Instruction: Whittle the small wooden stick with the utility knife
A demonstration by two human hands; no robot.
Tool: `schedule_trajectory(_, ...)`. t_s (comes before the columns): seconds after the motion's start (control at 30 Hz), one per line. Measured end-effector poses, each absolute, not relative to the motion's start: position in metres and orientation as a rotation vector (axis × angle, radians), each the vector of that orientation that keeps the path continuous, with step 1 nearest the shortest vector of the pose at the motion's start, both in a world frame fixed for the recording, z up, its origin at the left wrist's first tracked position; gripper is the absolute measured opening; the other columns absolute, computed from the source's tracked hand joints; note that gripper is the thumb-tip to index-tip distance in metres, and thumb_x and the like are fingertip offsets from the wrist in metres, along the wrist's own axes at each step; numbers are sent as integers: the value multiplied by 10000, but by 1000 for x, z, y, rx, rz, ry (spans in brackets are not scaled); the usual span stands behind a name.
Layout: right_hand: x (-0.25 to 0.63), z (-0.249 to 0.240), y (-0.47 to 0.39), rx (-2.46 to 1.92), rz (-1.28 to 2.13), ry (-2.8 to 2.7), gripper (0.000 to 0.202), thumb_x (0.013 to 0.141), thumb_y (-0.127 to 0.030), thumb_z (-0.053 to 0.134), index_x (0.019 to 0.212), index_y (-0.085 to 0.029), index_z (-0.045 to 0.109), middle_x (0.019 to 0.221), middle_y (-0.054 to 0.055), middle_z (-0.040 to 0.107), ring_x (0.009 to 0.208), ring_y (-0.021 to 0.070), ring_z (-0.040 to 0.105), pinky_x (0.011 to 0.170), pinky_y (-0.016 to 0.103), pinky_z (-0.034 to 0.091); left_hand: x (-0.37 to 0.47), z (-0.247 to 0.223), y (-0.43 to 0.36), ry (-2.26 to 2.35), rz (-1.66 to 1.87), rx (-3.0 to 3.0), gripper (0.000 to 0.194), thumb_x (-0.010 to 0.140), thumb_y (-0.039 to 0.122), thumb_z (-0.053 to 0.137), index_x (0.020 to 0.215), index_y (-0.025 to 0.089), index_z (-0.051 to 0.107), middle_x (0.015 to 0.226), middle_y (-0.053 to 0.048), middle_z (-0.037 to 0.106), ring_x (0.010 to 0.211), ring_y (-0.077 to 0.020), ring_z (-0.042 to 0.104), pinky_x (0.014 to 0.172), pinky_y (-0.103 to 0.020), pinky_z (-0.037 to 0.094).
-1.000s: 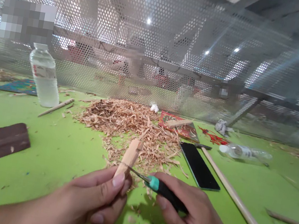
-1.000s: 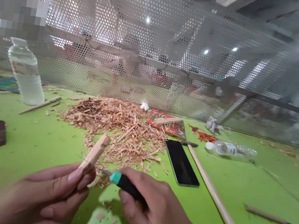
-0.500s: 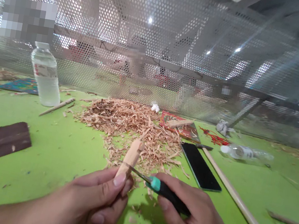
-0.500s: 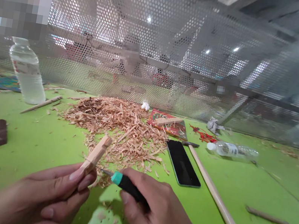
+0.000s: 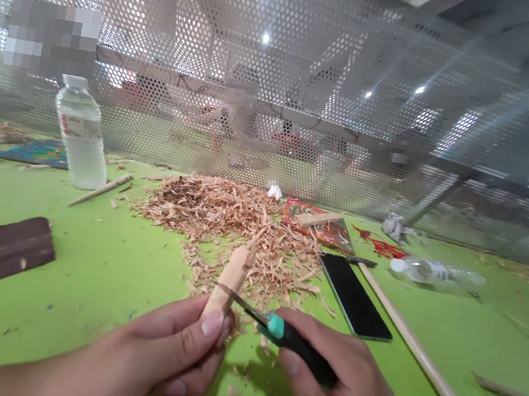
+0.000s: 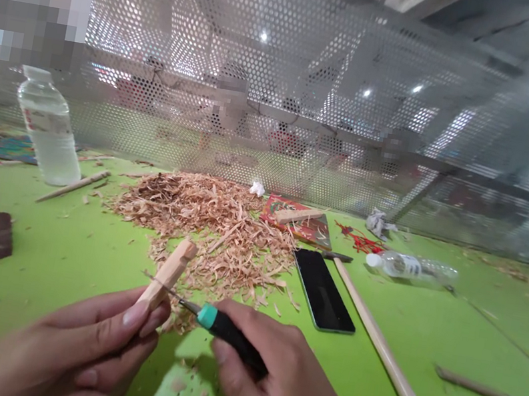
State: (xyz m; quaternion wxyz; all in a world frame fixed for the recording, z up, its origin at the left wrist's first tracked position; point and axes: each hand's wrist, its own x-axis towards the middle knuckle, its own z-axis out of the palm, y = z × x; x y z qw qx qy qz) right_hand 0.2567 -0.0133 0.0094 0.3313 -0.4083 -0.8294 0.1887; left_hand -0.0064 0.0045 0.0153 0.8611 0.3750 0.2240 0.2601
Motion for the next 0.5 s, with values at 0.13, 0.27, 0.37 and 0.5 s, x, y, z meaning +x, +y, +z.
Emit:
schedule_trajectory(0.13, 258, 8, -13, -1055, 488, -2174, 254, 1038, -253, 601, 1266, -227, 708, 1069, 62, 847, 887, 202, 816, 754, 226, 627, -7, 16, 4, 487, 549, 786, 354, 1053, 474, 662, 856, 213, 529, 705, 70, 447, 547, -67, 279, 477, -139, 286)
schedule_trajectory(0.27, 258, 6, -12, -1048, 436, -2181, 244, 1043, -253, 595, 1259, -238, 707, 1082, 58, 849, 885, 200, 822, 738, 219, 629, -7, 14, 4, 485, 547, 786, 354, 1037, 499, 681, 877, 217, 538, 692, 79, 442, 523, -59, 284, 473, -145, 279)
schedule_trajectory(0.37, 257, 5, -12, -1038, 377, -2183, 237, 1046, -248, 580, 1246, -236, 706, 1058, 58, 853, 849, 201, 825, 704, 216, 627, -6, 12, 3, 484, 567, 785, 340, 1035, 499, 687, 897, 219, 549, 676, 87, 436, 512, -60, 261, 477, -153, 284)
schedule_trajectory(0.5, 257, 5, -13, -1053, 313, -2186, 238, 1041, -234, 564, 1239, -239, 697, 1073, 64, 856, 852, 205, 832, 680, 212, 628, -5, 10, 2, 544, 589, 811, 353, 1033, 518, 681, 892, 223, 549, 690, 82, 462, 508, -60, 274, 480, -161, 282)
